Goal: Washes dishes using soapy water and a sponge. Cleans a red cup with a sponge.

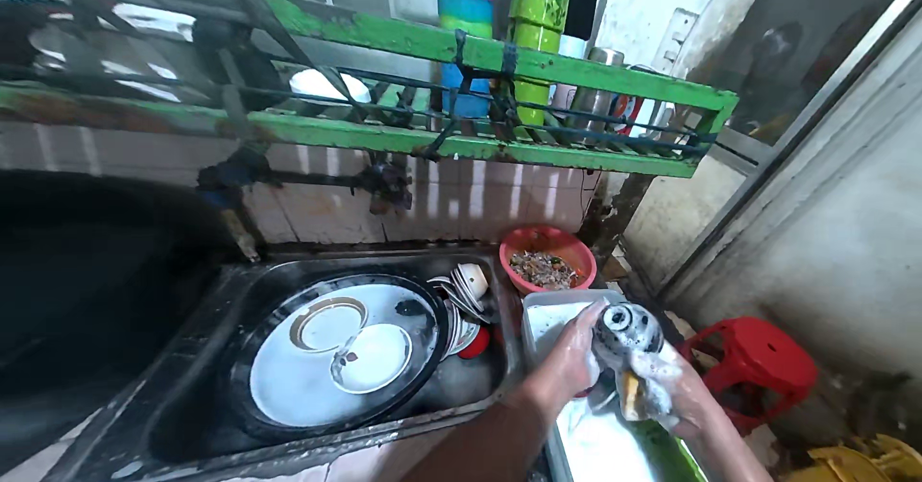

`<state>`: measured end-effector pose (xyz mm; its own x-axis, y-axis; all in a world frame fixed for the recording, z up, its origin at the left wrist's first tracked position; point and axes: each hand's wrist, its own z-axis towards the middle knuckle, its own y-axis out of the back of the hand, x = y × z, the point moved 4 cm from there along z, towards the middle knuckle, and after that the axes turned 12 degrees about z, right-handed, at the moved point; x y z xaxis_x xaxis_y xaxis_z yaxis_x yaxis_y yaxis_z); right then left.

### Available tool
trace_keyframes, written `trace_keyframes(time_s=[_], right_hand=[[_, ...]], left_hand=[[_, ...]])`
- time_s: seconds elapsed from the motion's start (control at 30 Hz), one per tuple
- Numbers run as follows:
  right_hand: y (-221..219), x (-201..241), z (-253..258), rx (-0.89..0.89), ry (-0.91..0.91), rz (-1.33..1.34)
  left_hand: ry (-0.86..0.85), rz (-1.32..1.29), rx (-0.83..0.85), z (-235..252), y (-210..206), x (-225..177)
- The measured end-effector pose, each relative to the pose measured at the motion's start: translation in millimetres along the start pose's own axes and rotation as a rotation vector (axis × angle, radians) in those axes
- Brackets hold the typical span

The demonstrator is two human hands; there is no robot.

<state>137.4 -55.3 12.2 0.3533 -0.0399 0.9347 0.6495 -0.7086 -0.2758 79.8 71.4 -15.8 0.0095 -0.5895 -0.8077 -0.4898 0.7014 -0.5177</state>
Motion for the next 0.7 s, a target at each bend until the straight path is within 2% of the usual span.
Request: trace_keyframes(time_s=[0.1, 0.17, 0.27, 0.33, 0.43, 0.53, 0.63, 0.7], right_hand=[[28, -18, 7, -0.206, -0.113, -0.319], [40, -15, 7, -0.311, -0.026, -0.301], [23, 11, -7, -0.255, 0.111, -0.213], [8, 22, -7, -0.240, 0.119, -0.322], [6, 18, 9, -0.315, 0.108, -0.466], [1, 10, 10, -0.320, 0.096, -0.558], [-3, 8, 3, -0.235, 0.080, -0.635], [5, 10, 9, -0.260, 0.064, -0.648]], left_hand=[[-0.064, -0.124, -0.193, -4, 13, -8], [-0.083, -0.085, -0.274, -6, 22, -15], [-0.106, 0.081, -0.349, -11, 22, -12], [-0.106, 0.215, -0.338, -14, 11, -3], [-0.071, 0.370, -0.321, -14, -1, 12], [-0.091, 0.414, -0.356, -14, 6, 6], [-0.141, 0.321, -0.353, -14, 16, -8], [-0.120, 0.312, -0.318, -12, 17, -7]])
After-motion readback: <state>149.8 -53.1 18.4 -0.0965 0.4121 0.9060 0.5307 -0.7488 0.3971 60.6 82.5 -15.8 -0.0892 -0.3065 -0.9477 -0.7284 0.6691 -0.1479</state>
